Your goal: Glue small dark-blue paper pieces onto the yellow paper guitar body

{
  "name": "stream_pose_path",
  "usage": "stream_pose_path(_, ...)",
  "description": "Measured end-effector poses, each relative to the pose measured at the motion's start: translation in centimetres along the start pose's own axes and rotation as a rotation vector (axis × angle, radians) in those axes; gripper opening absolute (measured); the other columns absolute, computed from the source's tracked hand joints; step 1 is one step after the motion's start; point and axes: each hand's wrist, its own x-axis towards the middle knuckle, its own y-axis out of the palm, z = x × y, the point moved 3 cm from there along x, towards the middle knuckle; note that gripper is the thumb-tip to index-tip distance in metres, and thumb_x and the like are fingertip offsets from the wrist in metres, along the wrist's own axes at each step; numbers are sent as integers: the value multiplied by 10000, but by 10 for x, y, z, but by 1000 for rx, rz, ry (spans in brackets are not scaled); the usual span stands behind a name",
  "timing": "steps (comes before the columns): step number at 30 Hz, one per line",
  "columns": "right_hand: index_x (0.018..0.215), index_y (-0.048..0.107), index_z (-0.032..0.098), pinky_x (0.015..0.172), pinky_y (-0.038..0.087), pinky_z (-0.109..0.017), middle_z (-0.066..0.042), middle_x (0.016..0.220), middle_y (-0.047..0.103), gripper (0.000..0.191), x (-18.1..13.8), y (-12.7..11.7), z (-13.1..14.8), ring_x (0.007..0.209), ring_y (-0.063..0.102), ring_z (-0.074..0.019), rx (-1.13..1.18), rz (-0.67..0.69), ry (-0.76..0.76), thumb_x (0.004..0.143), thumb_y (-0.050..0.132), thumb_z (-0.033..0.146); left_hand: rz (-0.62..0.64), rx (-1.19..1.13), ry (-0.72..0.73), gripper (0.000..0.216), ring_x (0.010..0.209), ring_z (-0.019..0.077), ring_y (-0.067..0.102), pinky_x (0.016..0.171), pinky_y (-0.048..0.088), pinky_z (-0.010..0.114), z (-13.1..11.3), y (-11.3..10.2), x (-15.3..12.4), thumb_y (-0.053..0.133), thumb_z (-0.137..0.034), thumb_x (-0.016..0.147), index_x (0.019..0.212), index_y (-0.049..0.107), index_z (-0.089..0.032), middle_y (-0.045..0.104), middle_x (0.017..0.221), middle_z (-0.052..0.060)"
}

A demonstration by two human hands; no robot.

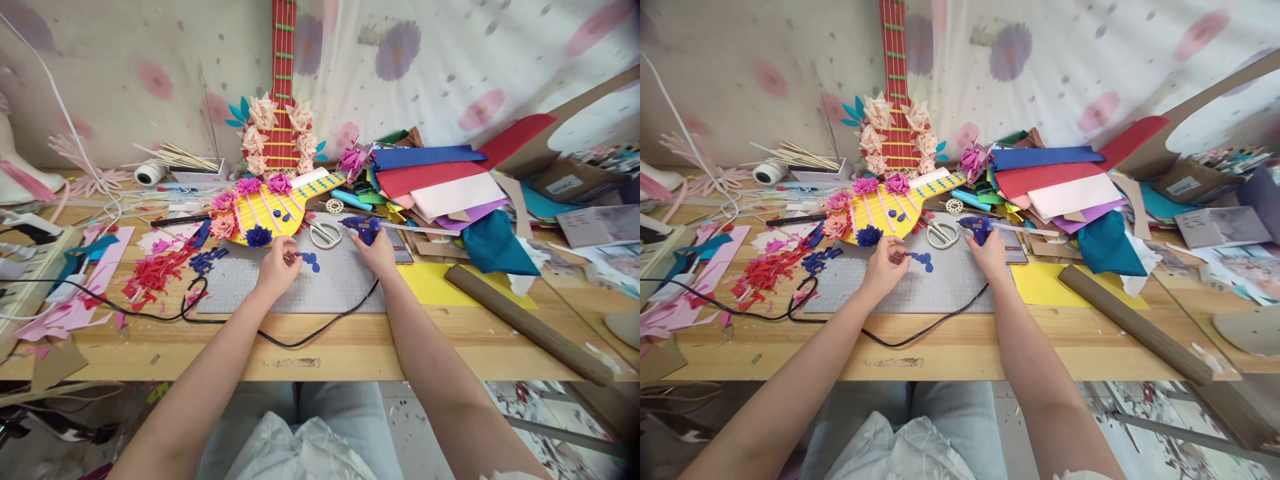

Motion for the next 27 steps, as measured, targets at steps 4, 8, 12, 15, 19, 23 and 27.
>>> stream_pose_path(4, 1089, 482, 157, 792, 432, -375, -140, 1066, 629, 559, -1, -10, -6, 961, 590, -282, 41, 22, -32, 670, 628, 498, 63, 91, 83, 319, 611, 97, 572, 642, 438, 227, -16, -14, 11, 592, -194, 720, 972, 400, -226, 661, 797, -25)
stream_pose_path(8, 1069, 484, 176, 744, 445, -369, -126, 1008, 649, 463, -1, -6, -7, 891, 611, -269, 33, 48, -21, 688, 610, 407, 58, 145, 100, 343, 599, 98, 569, 622, 419, 226, -24, -30, 23, 584, -172, 718, 992, 387, -230, 661, 796, -23)
stream_pose_path(12, 1079, 477, 178, 760, 445, -388, -145, 1023, 646, 424, 0, -2, -5, 913, 607, -286, 50, -34, -8, 717, 572, 378, 46, 185, 97, 360, 612, 109, 584, 609, 412, 228, -27, -42, 29, 589, -177, 714, 1012, 396, -235, 664, 801, -21)
stream_pose_path(15, 1075, 468, 172, 789, 439, -391, -149, 1058, 633, 405, 2, 2, -2, 943, 600, -285, 49, -59, -17, 730, 555, 366, 40, 235, 81, 405, 622, 119, 596, 610, 417, 231, -27, -54, 35, 613, -181, 693, 1039, 408, -231, 669, 787, -24)
stream_pose_path(19, 1025, 453, 176, 813, 427, -376, -138, 1077, 614, 359, 2, 7, 2, 961, 589, -268, 31, -25, -45, 726, 553, 348, -19, 273, 60, 478, 639, 133, 606, 633, 437, 240, -27, -83, 49, 647, -196, 664, 1085, 422, -216, 677, 783, -16)
stream_pose_path(23, 930, 439, 181, 808, 416, -391, -152, 1019, 595, 384, -5, -5, 1, 969, 559, -291, -98, -90, -30, 668, 613, 403, -12, 341, 14, 513, 630, 151, 616, 647, 445, 250, -27, -117, 65, 682, -206, 633, 1089, 447, -215, 664, 716, -29)
stream_pose_path(27, 755, 422, 217, 725, 408, -370, -96, 832, 589, 310, -20, -24, 16, 866, 564, -276, -230, -25, -53, 652, 621, 433, 163, 415, -5, 596, 620, 186, 625, 651, 438, 264, -27, -126, 74, 733, -165, 558, 1096, 484, -218, 638, 611, -50)
